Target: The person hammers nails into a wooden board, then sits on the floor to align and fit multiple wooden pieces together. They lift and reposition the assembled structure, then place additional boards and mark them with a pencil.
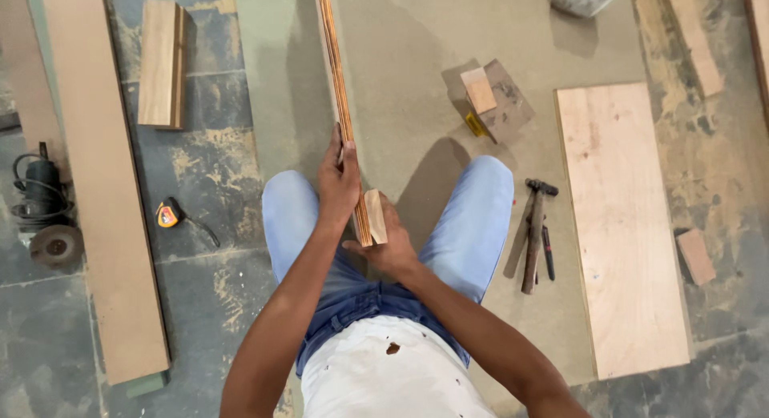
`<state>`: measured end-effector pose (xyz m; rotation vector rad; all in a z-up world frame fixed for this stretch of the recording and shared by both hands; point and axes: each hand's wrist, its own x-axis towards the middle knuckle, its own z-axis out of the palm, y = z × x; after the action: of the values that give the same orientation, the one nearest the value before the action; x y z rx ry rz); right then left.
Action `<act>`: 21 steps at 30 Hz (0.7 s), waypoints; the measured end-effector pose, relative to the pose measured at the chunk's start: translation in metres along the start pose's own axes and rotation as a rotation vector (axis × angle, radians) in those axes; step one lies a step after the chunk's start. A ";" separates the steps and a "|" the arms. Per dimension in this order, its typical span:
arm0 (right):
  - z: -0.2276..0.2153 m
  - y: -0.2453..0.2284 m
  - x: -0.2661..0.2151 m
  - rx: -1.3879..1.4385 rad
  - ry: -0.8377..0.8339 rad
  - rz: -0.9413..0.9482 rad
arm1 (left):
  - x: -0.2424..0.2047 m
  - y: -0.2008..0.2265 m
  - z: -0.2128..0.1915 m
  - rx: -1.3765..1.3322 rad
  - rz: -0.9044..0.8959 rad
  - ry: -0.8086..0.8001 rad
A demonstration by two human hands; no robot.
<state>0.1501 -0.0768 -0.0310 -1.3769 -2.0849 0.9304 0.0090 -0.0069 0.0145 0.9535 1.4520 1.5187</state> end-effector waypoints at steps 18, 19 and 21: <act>-0.229 -0.138 0.018 -0.522 0.302 -0.280 | 0.064 0.144 -0.042 0.657 1.261 -0.126; -0.245 -0.154 0.017 -0.449 0.379 -0.405 | 0.068 0.153 -0.041 0.598 1.315 -0.124; -0.273 -0.188 0.025 -0.556 0.486 -0.554 | 0.068 0.174 -0.042 0.530 1.246 -0.061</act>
<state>0.2179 -0.0276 0.2902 -1.0102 -2.2081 -0.2100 -0.0652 0.0377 0.1855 2.5067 1.2383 1.8594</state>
